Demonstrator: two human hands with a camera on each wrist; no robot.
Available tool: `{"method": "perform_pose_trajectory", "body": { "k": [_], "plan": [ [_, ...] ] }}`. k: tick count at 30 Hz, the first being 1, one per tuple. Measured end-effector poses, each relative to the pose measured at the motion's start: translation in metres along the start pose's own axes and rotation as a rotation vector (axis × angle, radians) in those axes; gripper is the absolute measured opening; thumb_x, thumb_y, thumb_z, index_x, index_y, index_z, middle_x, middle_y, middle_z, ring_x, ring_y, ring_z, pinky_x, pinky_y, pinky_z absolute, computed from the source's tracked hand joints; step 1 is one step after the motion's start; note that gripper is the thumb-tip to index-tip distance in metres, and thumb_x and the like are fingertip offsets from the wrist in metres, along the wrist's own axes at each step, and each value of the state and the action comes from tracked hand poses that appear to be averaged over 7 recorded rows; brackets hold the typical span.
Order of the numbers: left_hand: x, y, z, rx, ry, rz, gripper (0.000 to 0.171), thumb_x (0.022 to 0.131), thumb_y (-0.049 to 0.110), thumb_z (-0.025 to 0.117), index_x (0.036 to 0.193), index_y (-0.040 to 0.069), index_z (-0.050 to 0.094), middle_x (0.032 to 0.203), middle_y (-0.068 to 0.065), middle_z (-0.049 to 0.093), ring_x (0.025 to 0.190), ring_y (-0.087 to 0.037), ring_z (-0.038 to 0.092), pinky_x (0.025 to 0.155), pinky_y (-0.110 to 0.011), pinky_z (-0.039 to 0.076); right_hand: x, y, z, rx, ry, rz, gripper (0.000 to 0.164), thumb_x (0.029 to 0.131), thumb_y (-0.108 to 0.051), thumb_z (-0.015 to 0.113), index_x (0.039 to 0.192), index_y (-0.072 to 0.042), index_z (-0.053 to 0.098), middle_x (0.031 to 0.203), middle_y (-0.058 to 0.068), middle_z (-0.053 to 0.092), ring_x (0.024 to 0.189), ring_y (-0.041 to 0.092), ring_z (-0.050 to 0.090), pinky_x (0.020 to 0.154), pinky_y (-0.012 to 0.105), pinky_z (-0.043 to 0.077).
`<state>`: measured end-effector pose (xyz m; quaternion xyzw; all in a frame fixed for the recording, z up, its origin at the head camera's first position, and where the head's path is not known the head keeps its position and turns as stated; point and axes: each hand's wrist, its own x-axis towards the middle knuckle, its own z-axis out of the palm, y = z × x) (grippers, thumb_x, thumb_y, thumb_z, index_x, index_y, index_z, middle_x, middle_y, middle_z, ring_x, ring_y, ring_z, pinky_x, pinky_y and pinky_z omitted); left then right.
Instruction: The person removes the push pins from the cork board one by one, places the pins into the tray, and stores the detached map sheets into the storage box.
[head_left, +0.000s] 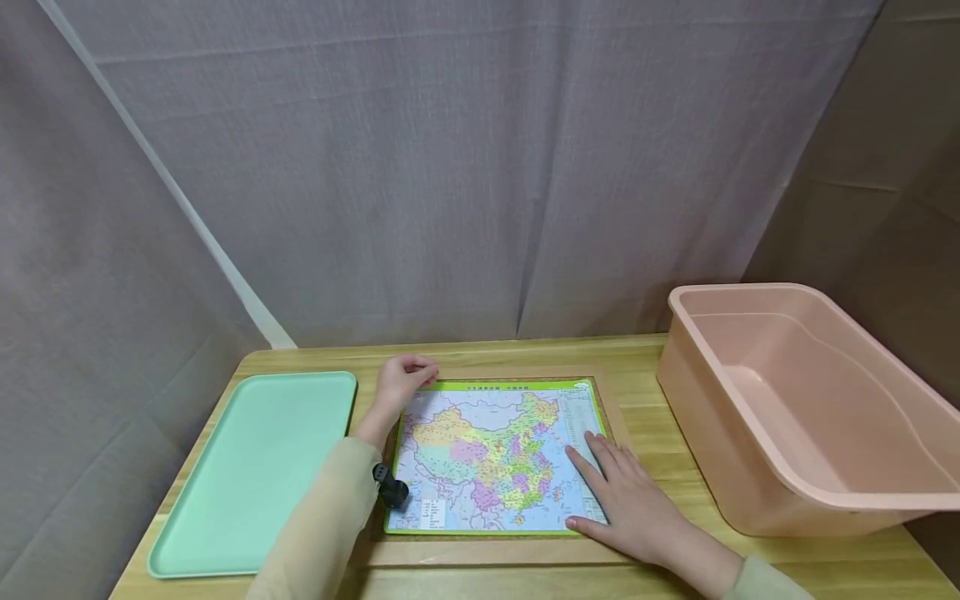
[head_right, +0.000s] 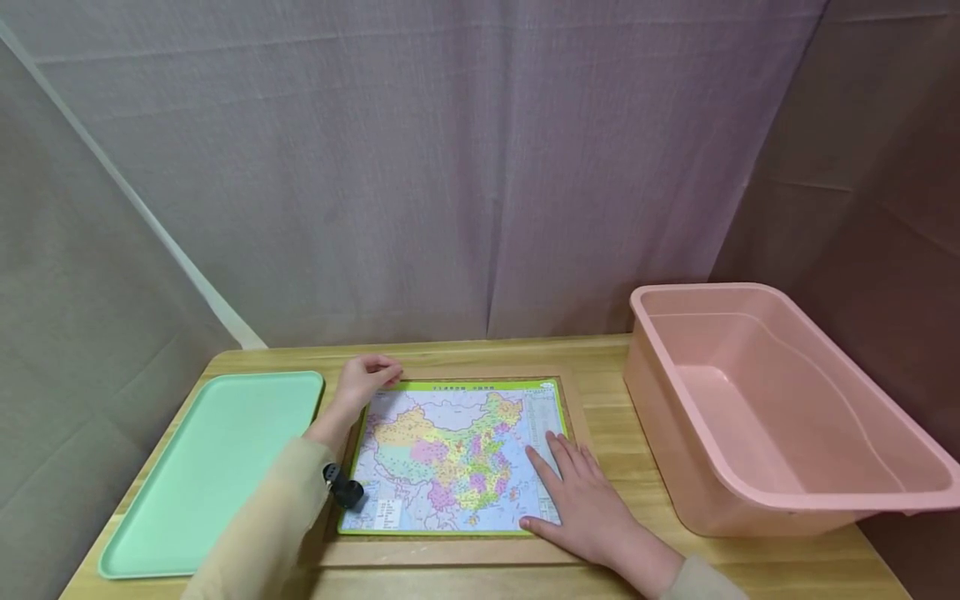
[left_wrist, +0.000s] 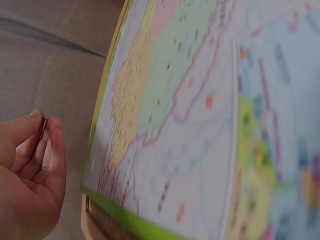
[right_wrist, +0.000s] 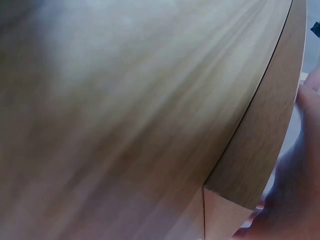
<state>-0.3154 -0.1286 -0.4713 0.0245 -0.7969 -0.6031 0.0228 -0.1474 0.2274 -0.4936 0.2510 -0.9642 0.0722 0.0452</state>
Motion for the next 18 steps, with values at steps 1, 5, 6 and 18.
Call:
{"method": "perform_pose_trajectory", "body": {
  "k": [1, 5, 6, 18],
  "plan": [
    [0.0, -0.001, -0.002, -0.001, 0.004, -0.003, 0.012, 0.099, 0.004, 0.073, 0.105, -0.006, 0.078, 0.095, -0.017, 0.079, 0.077, -0.009, 0.071, 0.081, -0.028, 0.065, 0.0, 0.0, 0.0, 0.002, 0.0, 0.0, 0.091, 0.096, -0.072, 0.061, 0.162, -0.012, 0.044, 0.167, 0.026, 0.038, 0.152, 0.047, 0.041, 0.122, 0.066, 0.037],
    [0.001, -0.005, -0.01, -0.03, 0.012, -0.013, 0.013, 0.099, 0.004, 0.073, 0.105, -0.007, 0.077, 0.095, -0.016, 0.079, 0.076, -0.006, 0.069, 0.081, -0.028, 0.064, 0.0, 0.0, 0.0, 0.004, 0.002, -0.002, 0.091, 0.096, -0.072, 0.062, 0.162, -0.012, 0.044, 0.167, 0.026, 0.038, 0.152, 0.047, 0.041, 0.121, 0.066, 0.037],
    [0.001, -0.006, -0.011, -0.031, 0.013, -0.01, 0.013, 0.099, 0.004, 0.073, 0.105, -0.007, 0.077, 0.094, -0.015, 0.079, 0.075, -0.005, 0.068, 0.08, -0.028, 0.064, 0.0, 0.0, 0.001, 0.004, 0.002, -0.003, 0.091, 0.096, -0.072, 0.062, 0.162, -0.012, 0.044, 0.167, 0.026, 0.038, 0.152, 0.047, 0.041, 0.121, 0.066, 0.037],
    [-0.001, -0.013, -0.032, -0.067, 0.048, -0.026, 0.016, 0.101, 0.005, 0.071, 0.109, -0.009, 0.075, 0.097, -0.013, 0.078, 0.079, -0.006, 0.07, 0.082, -0.026, 0.064, 0.0, 0.0, 0.001, 0.001, 0.021, -0.018, 0.09, 0.096, -0.069, 0.064, 0.162, -0.011, 0.044, 0.167, 0.027, 0.038, 0.152, 0.048, 0.04, 0.12, 0.067, 0.038]
  ]
}}
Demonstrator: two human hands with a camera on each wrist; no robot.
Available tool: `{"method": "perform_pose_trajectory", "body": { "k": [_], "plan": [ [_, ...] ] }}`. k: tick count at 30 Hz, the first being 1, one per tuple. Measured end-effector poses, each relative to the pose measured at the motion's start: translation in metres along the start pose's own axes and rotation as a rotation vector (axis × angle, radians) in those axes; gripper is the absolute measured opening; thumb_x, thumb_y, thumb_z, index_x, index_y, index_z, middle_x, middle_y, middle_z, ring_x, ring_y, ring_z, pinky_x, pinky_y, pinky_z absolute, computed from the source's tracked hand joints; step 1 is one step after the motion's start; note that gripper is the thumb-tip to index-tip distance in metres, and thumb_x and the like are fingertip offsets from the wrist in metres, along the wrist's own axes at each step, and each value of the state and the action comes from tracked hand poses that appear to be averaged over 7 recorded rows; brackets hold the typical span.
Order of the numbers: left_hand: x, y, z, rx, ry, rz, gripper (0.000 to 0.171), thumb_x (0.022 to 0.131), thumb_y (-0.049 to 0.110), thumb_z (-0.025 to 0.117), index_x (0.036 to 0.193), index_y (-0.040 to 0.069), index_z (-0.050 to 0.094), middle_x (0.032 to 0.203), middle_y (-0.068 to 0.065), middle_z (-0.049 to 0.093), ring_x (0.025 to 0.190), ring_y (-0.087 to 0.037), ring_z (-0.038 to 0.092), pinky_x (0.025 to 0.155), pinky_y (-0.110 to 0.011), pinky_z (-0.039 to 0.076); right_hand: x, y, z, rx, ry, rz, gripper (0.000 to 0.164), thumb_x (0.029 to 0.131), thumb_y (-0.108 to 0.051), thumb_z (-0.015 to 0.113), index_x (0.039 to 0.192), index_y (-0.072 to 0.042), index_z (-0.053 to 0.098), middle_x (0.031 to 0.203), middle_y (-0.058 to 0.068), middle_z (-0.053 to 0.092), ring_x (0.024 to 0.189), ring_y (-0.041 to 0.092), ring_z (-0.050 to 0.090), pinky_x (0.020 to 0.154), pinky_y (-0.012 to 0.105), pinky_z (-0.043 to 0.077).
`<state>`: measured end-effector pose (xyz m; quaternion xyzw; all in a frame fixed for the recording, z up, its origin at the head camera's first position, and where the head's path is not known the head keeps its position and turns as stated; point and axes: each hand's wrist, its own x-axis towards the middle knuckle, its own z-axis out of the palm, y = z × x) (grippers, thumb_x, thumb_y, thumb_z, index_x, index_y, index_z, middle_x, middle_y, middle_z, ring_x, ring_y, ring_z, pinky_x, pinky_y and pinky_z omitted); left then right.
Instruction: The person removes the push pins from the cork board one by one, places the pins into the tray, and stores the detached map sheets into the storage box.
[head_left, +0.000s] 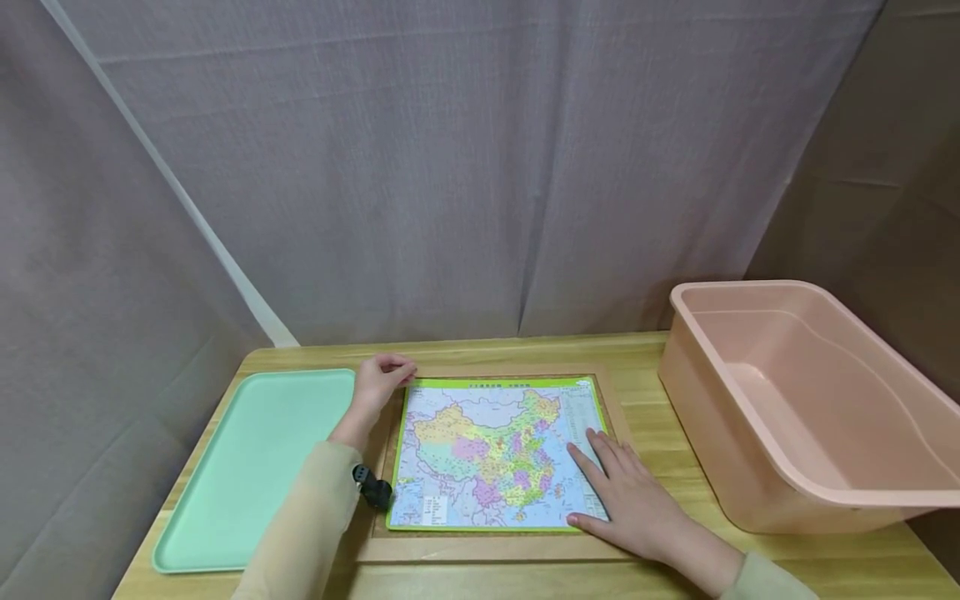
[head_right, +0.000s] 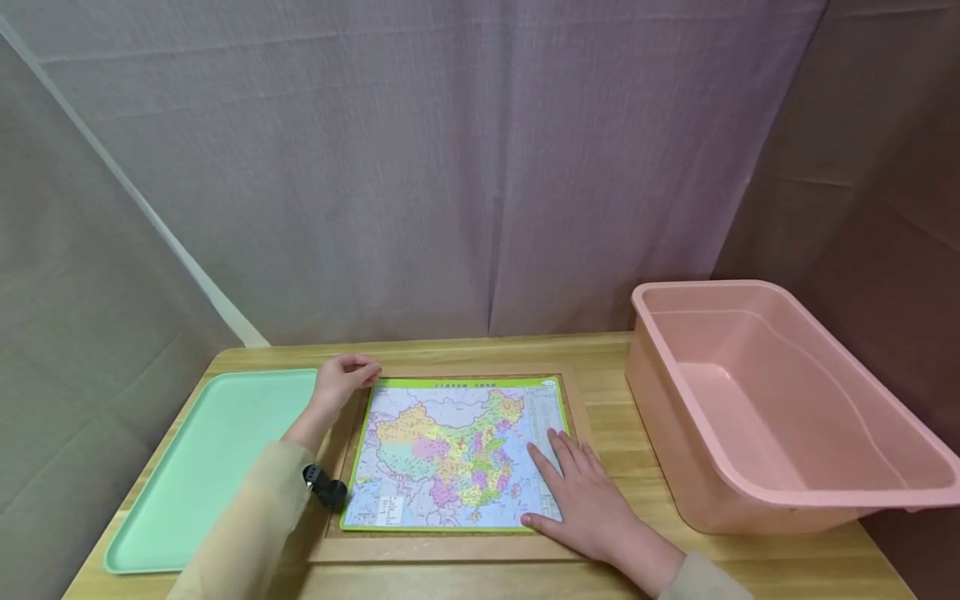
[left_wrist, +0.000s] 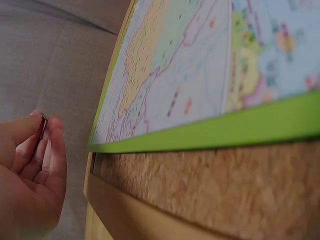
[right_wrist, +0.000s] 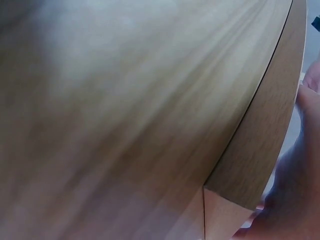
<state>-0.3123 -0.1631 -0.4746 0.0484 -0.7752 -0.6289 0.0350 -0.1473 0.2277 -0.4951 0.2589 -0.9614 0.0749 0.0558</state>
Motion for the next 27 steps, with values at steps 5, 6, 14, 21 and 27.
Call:
{"method": "perform_pose_trajectory", "body": {
  "k": [5, 6, 14, 21, 27],
  "plan": [
    [-0.001, 0.0, -0.007, 0.012, 0.017, -0.002, 0.019, 0.101, 0.007, 0.072, 0.11, -0.009, 0.075, 0.099, -0.015, 0.078, 0.081, -0.008, 0.07, 0.078, -0.021, 0.062, 0.001, 0.001, 0.0, 0.004, -0.006, 0.006, 0.09, 0.096, -0.069, 0.064, 0.162, -0.011, 0.043, 0.167, 0.027, 0.037, 0.152, 0.048, 0.04, 0.121, 0.067, 0.037],
    [-0.001, 0.0, -0.009, 0.017, 0.022, -0.002, 0.018, 0.101, 0.007, 0.072, 0.11, -0.009, 0.075, 0.099, -0.015, 0.078, 0.081, -0.007, 0.07, 0.077, -0.02, 0.062, 0.001, 0.001, 0.0, 0.004, -0.007, 0.007, 0.09, 0.096, -0.069, 0.064, 0.162, -0.011, 0.043, 0.167, 0.027, 0.037, 0.152, 0.048, 0.04, 0.121, 0.067, 0.037],
    [-0.004, -0.004, -0.018, 0.035, 0.05, -0.002, 0.018, 0.102, 0.005, 0.07, 0.112, -0.009, 0.075, 0.103, -0.02, 0.079, 0.082, -0.01, 0.073, 0.077, -0.021, 0.062, 0.0, 0.001, -0.002, 0.008, -0.011, 0.012, 0.09, 0.096, -0.07, 0.064, 0.162, -0.011, 0.044, 0.167, 0.027, 0.037, 0.153, 0.048, 0.039, 0.122, 0.066, 0.036],
    [-0.006, -0.009, -0.029, 0.009, 0.06, -0.009, 0.02, 0.101, 0.003, 0.07, 0.114, -0.013, 0.073, 0.099, -0.016, 0.079, 0.077, -0.003, 0.07, 0.075, -0.017, 0.061, 0.001, 0.001, -0.003, 0.011, -0.009, 0.009, 0.09, 0.096, -0.068, 0.065, 0.162, -0.011, 0.043, 0.167, 0.027, 0.037, 0.153, 0.048, 0.039, 0.122, 0.066, 0.035],
    [-0.011, -0.011, -0.042, 0.055, 0.079, -0.033, 0.022, 0.102, 0.005, 0.07, 0.115, -0.012, 0.073, 0.098, -0.015, 0.08, 0.075, -0.001, 0.07, 0.077, -0.02, 0.063, 0.001, 0.0, -0.001, 0.012, -0.012, 0.008, 0.09, 0.096, -0.069, 0.064, 0.162, -0.011, 0.044, 0.167, 0.027, 0.037, 0.152, 0.048, 0.04, 0.122, 0.067, 0.036]
  ]
}}
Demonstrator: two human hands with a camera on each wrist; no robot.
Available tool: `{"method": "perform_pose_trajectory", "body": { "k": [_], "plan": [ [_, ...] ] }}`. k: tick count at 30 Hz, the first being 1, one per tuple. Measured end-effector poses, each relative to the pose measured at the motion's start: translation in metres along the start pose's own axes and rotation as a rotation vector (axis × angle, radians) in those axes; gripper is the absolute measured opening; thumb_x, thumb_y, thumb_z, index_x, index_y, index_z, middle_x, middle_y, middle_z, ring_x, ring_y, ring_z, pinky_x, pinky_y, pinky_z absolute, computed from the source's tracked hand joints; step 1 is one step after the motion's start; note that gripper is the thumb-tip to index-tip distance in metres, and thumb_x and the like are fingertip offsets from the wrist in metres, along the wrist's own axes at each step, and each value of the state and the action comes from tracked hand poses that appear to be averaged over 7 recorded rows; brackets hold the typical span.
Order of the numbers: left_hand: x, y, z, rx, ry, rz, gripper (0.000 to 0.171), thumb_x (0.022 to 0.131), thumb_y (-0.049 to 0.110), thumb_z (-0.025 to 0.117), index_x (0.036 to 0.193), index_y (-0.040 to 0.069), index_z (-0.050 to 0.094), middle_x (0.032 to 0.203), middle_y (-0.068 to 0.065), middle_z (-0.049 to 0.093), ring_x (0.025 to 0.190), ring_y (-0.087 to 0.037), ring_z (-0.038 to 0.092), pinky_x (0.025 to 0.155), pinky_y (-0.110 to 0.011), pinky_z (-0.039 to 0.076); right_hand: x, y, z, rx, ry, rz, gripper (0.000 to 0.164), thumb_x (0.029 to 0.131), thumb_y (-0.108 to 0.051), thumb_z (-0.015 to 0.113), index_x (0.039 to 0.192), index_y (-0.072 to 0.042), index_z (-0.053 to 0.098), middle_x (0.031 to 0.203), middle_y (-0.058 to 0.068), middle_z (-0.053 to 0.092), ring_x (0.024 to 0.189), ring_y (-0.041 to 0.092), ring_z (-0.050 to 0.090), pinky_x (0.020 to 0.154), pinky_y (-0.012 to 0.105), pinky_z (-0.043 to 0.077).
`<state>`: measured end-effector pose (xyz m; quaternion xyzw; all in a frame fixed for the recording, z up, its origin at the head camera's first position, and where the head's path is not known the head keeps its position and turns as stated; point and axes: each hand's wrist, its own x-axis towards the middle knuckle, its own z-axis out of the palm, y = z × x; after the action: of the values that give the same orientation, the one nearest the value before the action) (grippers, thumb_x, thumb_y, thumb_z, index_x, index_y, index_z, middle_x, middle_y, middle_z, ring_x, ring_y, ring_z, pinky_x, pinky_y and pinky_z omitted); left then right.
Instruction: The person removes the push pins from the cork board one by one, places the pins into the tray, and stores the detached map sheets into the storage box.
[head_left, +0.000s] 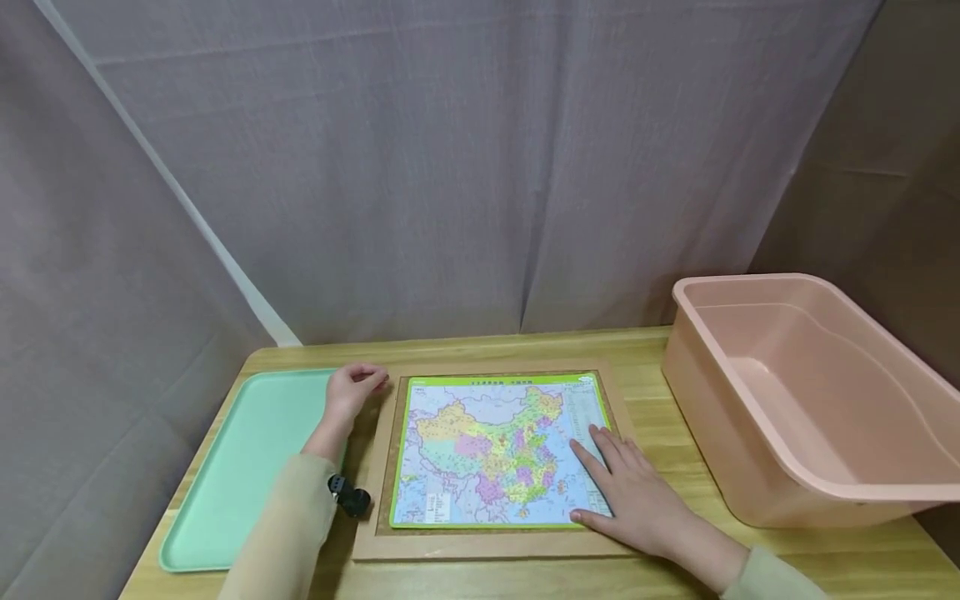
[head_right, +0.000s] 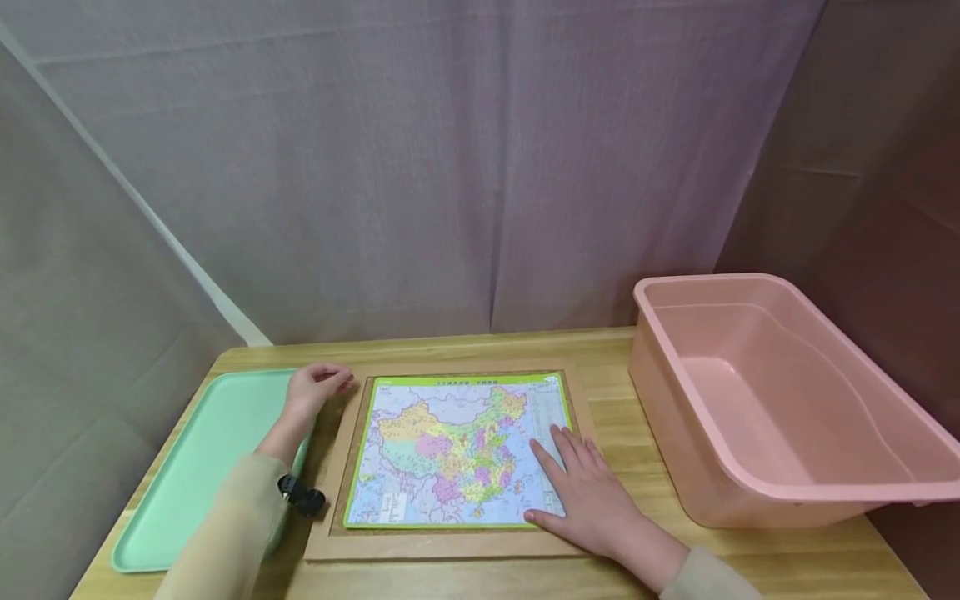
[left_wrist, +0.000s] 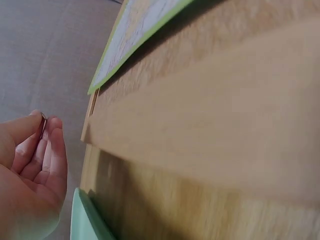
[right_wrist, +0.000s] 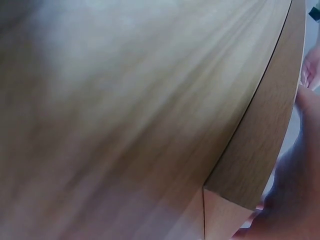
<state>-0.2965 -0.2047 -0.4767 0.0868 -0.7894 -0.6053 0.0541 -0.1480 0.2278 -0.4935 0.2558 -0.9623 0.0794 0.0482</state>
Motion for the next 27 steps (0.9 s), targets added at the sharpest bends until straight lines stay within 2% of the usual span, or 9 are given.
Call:
{"method": "perform_pose_trajectory", "body": {
  "k": [5, 9, 16, 22, 27],
  "plan": [
    [-0.001, 0.0, -0.013, -0.01, -0.002, -0.005, 0.025, 0.103, 0.005, 0.069, 0.119, -0.013, 0.071, 0.095, -0.009, 0.08, 0.076, -0.001, 0.072, 0.082, -0.024, 0.064, 0.001, 0.0, 0.0, 0.003, 0.001, -0.001, 0.09, 0.096, -0.07, 0.063, 0.162, -0.011, 0.044, 0.167, 0.027, 0.037, 0.152, 0.048, 0.04, 0.122, 0.066, 0.036],
    [-0.002, -0.001, -0.022, -0.018, 0.0, -0.013, 0.027, 0.104, 0.006, 0.068, 0.121, -0.013, 0.07, 0.093, -0.001, 0.078, 0.075, 0.002, 0.07, 0.08, -0.019, 0.063, 0.001, 0.0, 0.0, 0.003, 0.003, 0.0, 0.09, 0.096, -0.07, 0.064, 0.162, -0.011, 0.044, 0.167, 0.027, 0.037, 0.152, 0.048, 0.04, 0.122, 0.066, 0.035],
    [-0.005, -0.008, -0.037, -0.022, 0.009, -0.037, 0.029, 0.103, 0.006, 0.068, 0.122, -0.016, 0.069, 0.09, -0.001, 0.079, 0.076, 0.0, 0.072, 0.076, -0.016, 0.062, 0.001, 0.001, 0.0, -0.001, -0.002, -0.001, 0.091, 0.096, -0.07, 0.063, 0.162, -0.012, 0.043, 0.168, 0.026, 0.037, 0.153, 0.047, 0.039, 0.123, 0.066, 0.035],
    [-0.005, -0.017, -0.047, -0.022, 0.016, -0.05, 0.03, 0.103, 0.006, 0.068, 0.123, -0.017, 0.068, 0.079, 0.012, 0.074, 0.072, 0.005, 0.069, 0.074, -0.013, 0.06, 0.002, 0.001, 0.0, -0.003, -0.008, -0.002, 0.091, 0.096, -0.071, 0.062, 0.163, -0.012, 0.042, 0.168, 0.026, 0.036, 0.153, 0.047, 0.039, 0.123, 0.065, 0.034],
    [-0.009, -0.021, -0.055, 0.041, 0.015, -0.053, 0.029, 0.103, 0.007, 0.068, 0.123, -0.015, 0.069, 0.081, 0.011, 0.075, 0.07, 0.005, 0.068, 0.072, -0.014, 0.059, 0.001, 0.001, -0.001, 0.003, -0.009, 0.001, 0.091, 0.096, -0.071, 0.062, 0.163, -0.012, 0.043, 0.168, 0.026, 0.037, 0.153, 0.047, 0.039, 0.123, 0.065, 0.034]
  ]
}}
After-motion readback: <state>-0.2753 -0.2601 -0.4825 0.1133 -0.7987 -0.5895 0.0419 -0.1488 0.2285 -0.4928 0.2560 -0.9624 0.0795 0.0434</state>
